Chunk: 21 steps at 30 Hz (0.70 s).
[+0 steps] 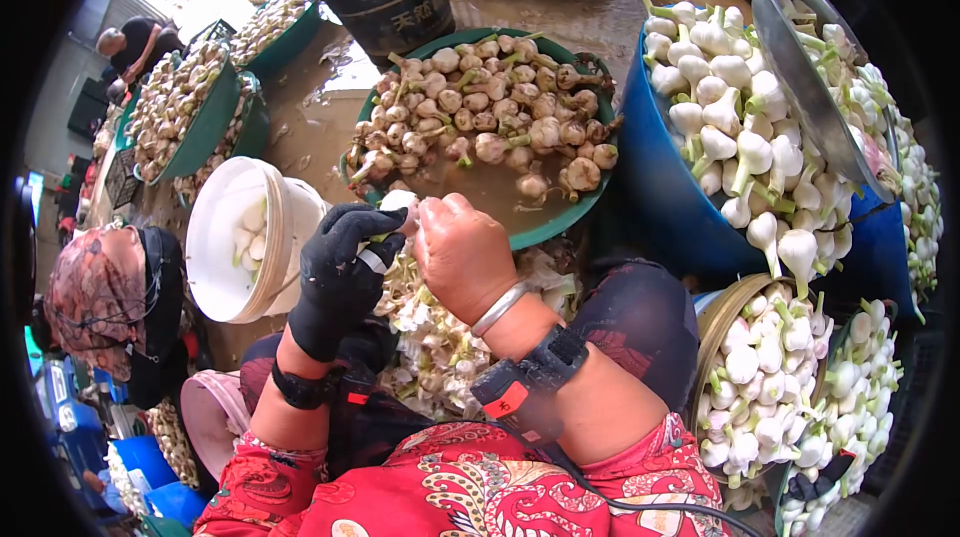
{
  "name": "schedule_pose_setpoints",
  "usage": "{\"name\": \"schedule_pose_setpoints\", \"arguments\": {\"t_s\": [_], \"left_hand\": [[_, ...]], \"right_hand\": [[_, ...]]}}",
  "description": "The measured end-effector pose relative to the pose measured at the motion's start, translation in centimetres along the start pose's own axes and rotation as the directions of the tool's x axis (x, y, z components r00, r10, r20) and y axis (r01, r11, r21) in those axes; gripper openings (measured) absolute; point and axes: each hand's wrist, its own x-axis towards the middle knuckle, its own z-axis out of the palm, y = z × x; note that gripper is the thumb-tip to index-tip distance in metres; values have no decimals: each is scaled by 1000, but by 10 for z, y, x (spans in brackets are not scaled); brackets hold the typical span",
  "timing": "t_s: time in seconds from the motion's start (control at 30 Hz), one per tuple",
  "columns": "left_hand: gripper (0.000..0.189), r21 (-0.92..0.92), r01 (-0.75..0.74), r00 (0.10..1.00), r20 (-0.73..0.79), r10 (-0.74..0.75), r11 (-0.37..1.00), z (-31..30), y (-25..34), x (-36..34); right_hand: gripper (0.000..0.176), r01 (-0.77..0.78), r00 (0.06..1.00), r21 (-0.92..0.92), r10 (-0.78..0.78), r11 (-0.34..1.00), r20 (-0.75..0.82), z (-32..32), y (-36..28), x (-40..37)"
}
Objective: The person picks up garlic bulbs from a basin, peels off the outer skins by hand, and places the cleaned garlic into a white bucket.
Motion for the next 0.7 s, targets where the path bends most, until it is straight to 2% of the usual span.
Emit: {"name": "schedule_pose_setpoints", "arguments": {"t_s": [0.07, 0.27, 0.33, 0.37, 0.4, 0.47, 0.5, 0.53, 0.6, 0.63, 0.7], "left_hand": [[20, -3, 5, 1000, 3, -5, 1000, 0, 2, 0], [22, 3, 27, 1000, -4, -27, 1000, -4, 3, -4], [22, 2, 44, 999, -17, -44, 999, -8, 1, -5], [22, -3, 60, 998, -26, -60, 998, -10, 0, -6], [22, 1, 62, 998, -29, -62, 998, -11, -2, -8], [21, -270, 195, 976, -42, -214, 943, -10, -7, -12], [21, -248, 195, 978, -27, -208, 949, -13, -10, -13], [21, -244, 195, 978, -29, -208, 950, -14, -13, -15], [22, -212, 325, 943, 1, -332, 922, -14, -17, -18], [22, -213, 326, 943, 3, -333, 921, -13, -15, -17], [22, 27, 126, 992, -27, -125, 992, -12, -8, -13]], "right_hand": [[13, -38, 999, -24, 39, 999, 26, 4, -1, -3], [7, -74, 997, -61, 73, 995, -15, 6, -6, 2], [7, -81, 994, 38, 83, 996, -66, 6, 2, 7], [5, -263, 959, 177, 277, 948, -55, 6, 5, 11], [6, -221, 952, 218, 258, 951, -162, 9, 15, 15], [7, -475, 841, 463, 540, 749, -11, 6, 23, 19], [7, -416, 865, 535, 502, 735, -17, 7, 26, 18], [7, -414, 866, 538, 500, 734, -16, 5, 18, 18], [8, -366, 908, 522, 419, 771, 18, -5, -3, 17], [11, -401, 899, 485, 435, 777, 47, -1, -4, 13], [12, -449, 880, 472, 468, 758, 85, 3, -8, 8]]}}
